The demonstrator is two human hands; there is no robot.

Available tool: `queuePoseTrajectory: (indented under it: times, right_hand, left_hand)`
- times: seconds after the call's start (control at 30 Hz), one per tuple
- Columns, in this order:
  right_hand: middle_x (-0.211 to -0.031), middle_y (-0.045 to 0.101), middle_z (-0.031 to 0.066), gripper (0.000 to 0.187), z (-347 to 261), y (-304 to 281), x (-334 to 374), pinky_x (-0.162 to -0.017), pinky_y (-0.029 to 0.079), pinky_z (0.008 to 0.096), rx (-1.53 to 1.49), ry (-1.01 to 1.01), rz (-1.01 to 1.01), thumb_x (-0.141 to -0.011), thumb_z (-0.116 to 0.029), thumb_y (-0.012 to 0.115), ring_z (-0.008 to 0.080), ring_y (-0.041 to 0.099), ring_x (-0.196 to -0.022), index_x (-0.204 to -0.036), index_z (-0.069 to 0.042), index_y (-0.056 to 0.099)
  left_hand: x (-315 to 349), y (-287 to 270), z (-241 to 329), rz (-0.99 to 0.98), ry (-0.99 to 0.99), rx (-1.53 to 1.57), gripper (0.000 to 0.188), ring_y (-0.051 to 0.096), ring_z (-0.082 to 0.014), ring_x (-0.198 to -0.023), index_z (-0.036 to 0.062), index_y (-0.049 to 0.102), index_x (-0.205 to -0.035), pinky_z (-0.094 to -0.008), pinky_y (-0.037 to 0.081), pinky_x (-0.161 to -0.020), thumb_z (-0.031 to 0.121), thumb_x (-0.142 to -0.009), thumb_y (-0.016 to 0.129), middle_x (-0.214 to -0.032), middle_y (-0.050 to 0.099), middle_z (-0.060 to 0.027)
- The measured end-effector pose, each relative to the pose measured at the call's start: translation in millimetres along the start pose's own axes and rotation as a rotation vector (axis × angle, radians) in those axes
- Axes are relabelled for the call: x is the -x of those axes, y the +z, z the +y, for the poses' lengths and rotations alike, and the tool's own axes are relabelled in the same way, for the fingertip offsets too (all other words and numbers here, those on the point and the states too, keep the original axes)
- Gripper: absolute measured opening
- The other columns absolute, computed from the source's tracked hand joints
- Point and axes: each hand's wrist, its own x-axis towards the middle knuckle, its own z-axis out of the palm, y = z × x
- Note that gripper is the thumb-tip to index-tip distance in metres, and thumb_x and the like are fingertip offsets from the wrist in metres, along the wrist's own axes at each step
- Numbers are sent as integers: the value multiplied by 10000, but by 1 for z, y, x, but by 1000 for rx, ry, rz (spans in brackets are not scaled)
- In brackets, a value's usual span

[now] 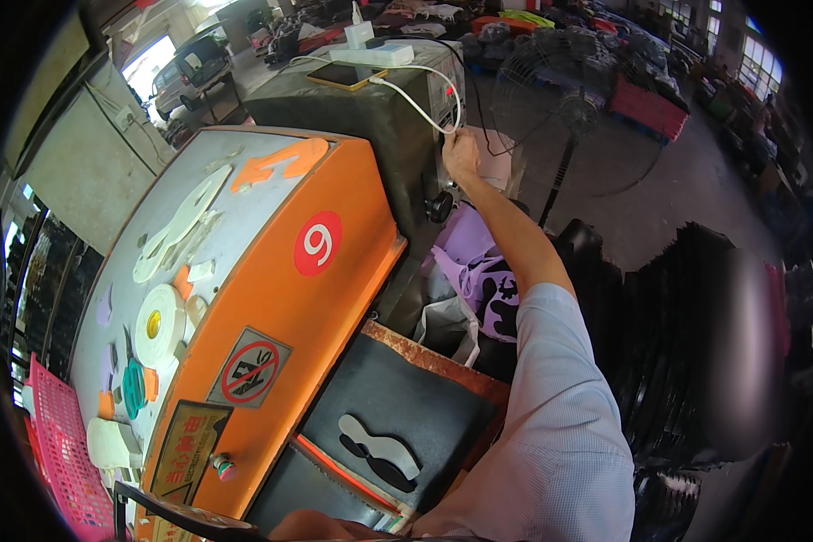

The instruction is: The person feeds a black rubber sheet into a die-cutting machine and presses it to cut multiple insole shapes. They remove the cut insoles, place them into a plastic bag, and then use a handheld air blower to clean the work surface.

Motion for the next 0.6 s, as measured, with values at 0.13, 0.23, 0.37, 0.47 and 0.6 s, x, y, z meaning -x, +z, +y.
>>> queuePoseTrajectory:
  times: [0.13, 0.23, 0.37, 0.47, 0.6]
  right_hand:
    - [-1117, 701, 237, 505, -2, -2, 1, -918, 515, 538, 10, 13, 10, -1041, -482, 528, 442, 669, -1075, -1080, -14, 713]
    - [-1056, 720, 251, 506, 0, -7, -1, -905, 522, 535, -14, 53, -37, -1040, -479, 526, 454, 686, -1036, -1088, -14, 720]
    - [-989, 745, 228, 452, -1, -12, 28, -891, 540, 472, 49, -166, 80, -1033, -419, 567, 394, 714, -971, -1102, -3, 730]
    - [-905, 724, 94, 278, -17, -24, 104, -806, 551, 321, -195, -95, -21, -1027, -236, 658, 179, 682, -842, -1123, 22, 694]
    - [-962, 691, 73, 186, -51, -99, 315, -797, 513, 298, -289, -337, -641, -1039, -168, 643, 155, 628, -858, -1104, 3, 674]
  left_hand:
    - [2, -1, -12, 3, -8, -4, 524, 670, -498, -1066, -101, 542, -1363, -519, 529, -927, 310, -1039, 565, -1159, 694, -331]
    - [6, -5, -33, 13, -27, -11, 527, 669, -498, -1068, -101, 539, -1367, -520, 529, -929, 311, -1039, 563, -1162, 693, -331]
    - [14, -18, -87, 45, -63, -20, 531, 668, -499, -1071, -99, 534, -1373, -520, 529, -932, 313, -1041, 560, -1167, 692, -331]
    - [16, -31, -136, 70, 5, -72, 534, 667, -499, -1073, -99, 531, -1378, -520, 529, -933, 315, -1042, 559, -1170, 691, -331]
    - [20, -44, -175, -72, 79, -228, 486, 661, -508, -1077, -61, 573, -1323, -529, 545, -920, 333, -1039, 561, -1147, 689, -334]
